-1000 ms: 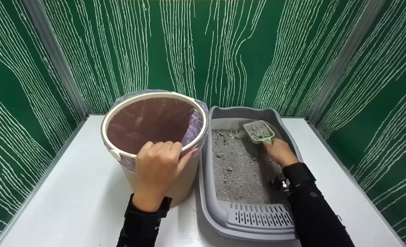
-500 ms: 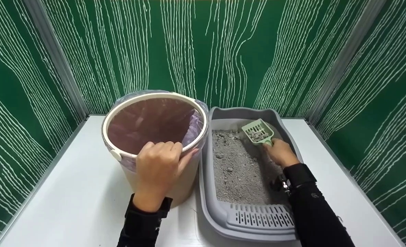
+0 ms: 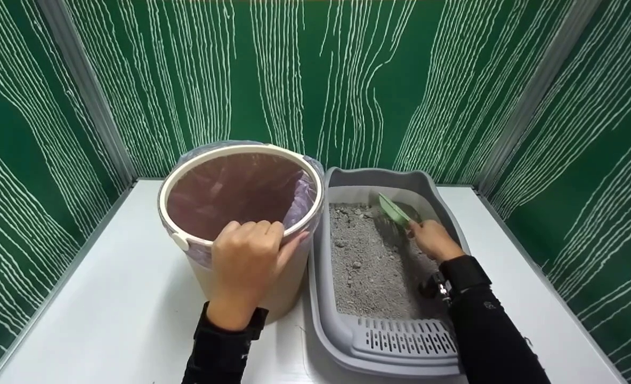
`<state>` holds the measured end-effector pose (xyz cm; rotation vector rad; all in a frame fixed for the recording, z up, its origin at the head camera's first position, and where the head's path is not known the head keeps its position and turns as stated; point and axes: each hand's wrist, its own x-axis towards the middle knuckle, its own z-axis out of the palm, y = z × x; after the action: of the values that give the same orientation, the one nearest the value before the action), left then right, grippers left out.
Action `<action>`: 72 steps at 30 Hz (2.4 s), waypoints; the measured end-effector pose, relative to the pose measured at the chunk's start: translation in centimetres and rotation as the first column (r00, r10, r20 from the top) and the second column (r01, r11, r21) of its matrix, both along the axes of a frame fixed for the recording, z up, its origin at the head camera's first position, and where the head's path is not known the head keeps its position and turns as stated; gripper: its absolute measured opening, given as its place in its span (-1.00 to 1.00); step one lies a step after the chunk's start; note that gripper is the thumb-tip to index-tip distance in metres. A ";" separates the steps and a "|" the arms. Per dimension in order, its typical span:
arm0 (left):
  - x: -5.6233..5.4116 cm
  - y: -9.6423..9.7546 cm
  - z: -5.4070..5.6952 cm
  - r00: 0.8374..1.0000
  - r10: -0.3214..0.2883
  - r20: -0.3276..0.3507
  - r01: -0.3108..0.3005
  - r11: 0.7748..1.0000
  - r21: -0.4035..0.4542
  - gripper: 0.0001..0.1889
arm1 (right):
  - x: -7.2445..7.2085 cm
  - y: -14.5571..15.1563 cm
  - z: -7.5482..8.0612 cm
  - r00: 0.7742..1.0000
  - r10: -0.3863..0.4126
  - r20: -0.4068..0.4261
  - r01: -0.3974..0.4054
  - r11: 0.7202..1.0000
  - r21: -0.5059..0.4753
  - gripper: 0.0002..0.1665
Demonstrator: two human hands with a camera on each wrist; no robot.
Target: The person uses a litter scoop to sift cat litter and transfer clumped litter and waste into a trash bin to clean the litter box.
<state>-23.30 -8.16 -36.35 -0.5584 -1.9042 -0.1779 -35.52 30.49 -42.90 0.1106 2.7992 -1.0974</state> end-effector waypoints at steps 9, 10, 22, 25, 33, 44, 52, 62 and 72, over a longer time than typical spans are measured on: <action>0.1 0.1 0.2 1.000 0.006 0.010 -0.006 1.000 -0.010 -0.42 | 0.2 0.1 0.1 0.993 0.037 -0.113 -0.022 0.991 0.131 -0.40; 0.1 0.1 0.2 1.000 0.006 0.010 -0.006 1.000 -0.009 -0.42 | 0.2 0.1 0.1 0.992 0.038 -0.124 -0.019 0.989 0.144 -0.41; 0.0 0.1 0.0 1.000 0.002 0.007 -0.002 1.000 -0.005 -0.41 | 0.4 -0.1 -0.1 0.980 0.046 -0.194 -0.007 0.980 0.199 -0.61; 0.0 0.1 -0.1 1.000 0.003 0.000 -0.003 1.000 -0.006 -0.41 | 0.4 -0.1 -0.2 0.978 0.053 -0.201 -0.012 0.980 0.200 -0.63; 0.0 0.1 -0.2 1.000 0.011 -0.015 -0.011 1.000 -0.009 -0.41 | 0.4 0.0 -0.5 0.978 0.048 -0.201 -0.013 0.985 0.169 -0.67; 0.2 0.1 -0.1 1.000 0.015 -0.010 -0.015 1.000 -0.015 -0.43 | 0.4 0.0 -0.3 0.979 0.046 -0.198 -0.008 0.982 0.188 -0.63; 0.1 0.1 -0.2 1.000 0.013 -0.015 -0.013 1.000 -0.023 -0.42 | 0.0 -0.2 0.2 0.992 0.058 -0.114 -0.042 0.990 0.137 -0.56; 0.3 -0.1 -0.5 0.999 -0.014 -0.052 0.013 1.000 -0.014 -0.39 | 0.4 -1.0 3.2 0.990 0.114 -0.079 -0.097 0.977 0.189 -0.60; 0.5 0.3 -0.3 0.999 0.030 -0.017 -0.030 0.999 -0.019 -0.41 | 1.1 -1.3 10.0 0.993 0.105 -0.053 -0.097 0.985 0.141 -0.47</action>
<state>-22.80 -7.88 -36.62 -0.5422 -1.8987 -0.1351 -34.42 29.21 -32.88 -0.0510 2.8965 -0.8991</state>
